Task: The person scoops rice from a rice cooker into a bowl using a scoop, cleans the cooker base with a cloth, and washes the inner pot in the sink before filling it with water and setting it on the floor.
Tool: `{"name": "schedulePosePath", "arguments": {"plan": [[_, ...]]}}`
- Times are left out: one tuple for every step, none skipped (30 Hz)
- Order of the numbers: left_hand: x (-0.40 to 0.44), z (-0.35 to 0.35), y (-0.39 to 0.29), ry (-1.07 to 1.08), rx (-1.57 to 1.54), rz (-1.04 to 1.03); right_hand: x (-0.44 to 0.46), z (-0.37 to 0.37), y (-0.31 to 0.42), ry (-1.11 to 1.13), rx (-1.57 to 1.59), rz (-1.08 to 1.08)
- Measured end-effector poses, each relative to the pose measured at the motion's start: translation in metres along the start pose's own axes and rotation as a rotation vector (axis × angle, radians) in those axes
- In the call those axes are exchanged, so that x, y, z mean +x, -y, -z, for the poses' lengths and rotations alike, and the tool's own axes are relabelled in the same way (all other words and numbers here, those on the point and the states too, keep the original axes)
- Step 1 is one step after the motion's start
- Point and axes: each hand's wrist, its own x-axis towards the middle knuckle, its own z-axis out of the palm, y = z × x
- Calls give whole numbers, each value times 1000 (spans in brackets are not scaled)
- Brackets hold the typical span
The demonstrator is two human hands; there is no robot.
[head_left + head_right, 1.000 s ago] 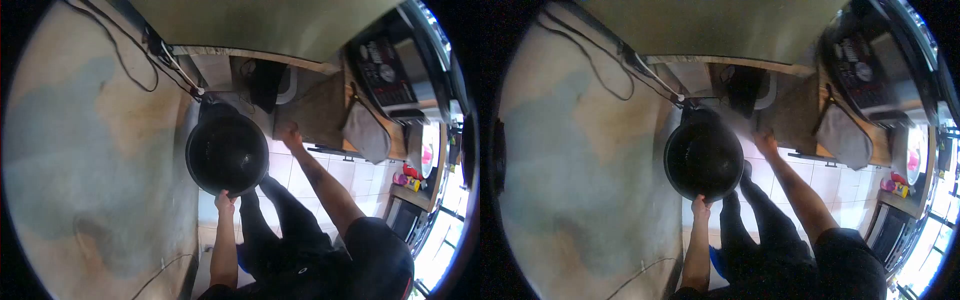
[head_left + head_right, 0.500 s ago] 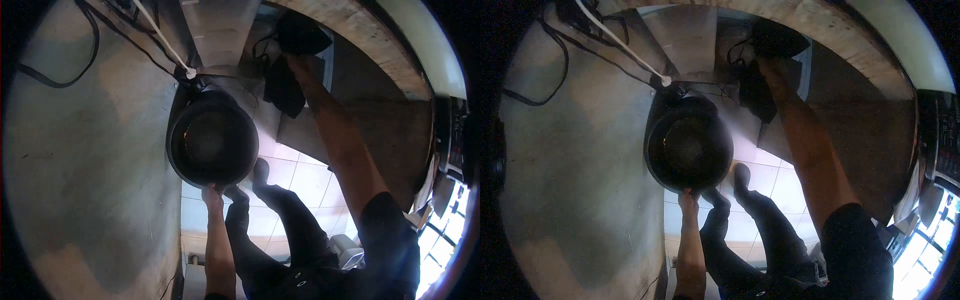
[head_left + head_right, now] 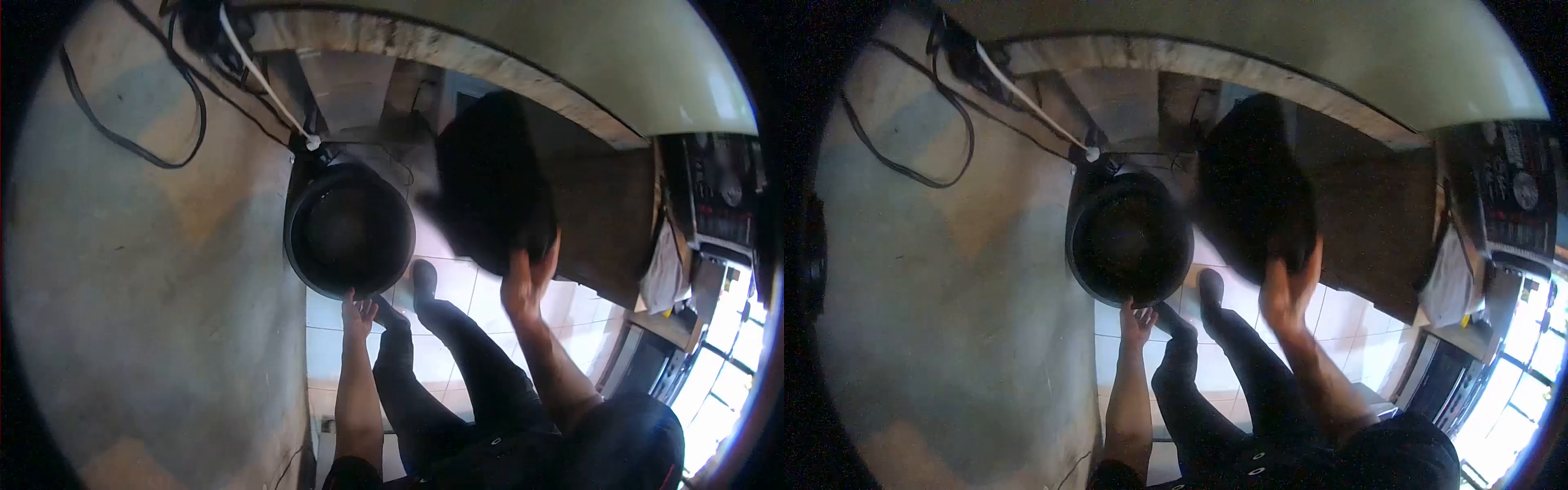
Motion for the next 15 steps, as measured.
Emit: {"name": "schedulePosePath", "arguments": {"plan": [[-4,2,-1,18,53,28,-29,13,15,28,25,14],[-2,4,-2,54,102,35,-45,25,36,57,21,28],[0,6,-5,64,123,31,-57,36,62,110,-14,50],[1,10,-10,49,165,90,-67,48,87,157,-57,73],[8,13,-12,38,210,149,-73,58,111,203,-75,83],[25,26,-7,-5,232,202,-75,76,131,425,-6,12],[17,28,-9,-48,294,201,-79,90,149,645,65,-68],[6,30,-9,-71,352,147,-82,97,164,688,155,-45],[-11,30,-13,-83,408,63,-82,101,175,730,251,-11],[-37,31,-17,-90,443,-45,-97,119,178,827,269,-118],[-72,20,-24,-81,485,-163,-100,128,189,784,279,-106],[-100,12,-34,-46,529,-282,-98,139,203,838,276,-177],[-137,-5,-48,5,554,-392,-96,151,219,880,269,-248],[-173,-27,-62,92,597,-487,-90,165,238,928,251,-387],[-209,-51,-75,208,644,-548,-99,179,244,939,223,-368]]}}
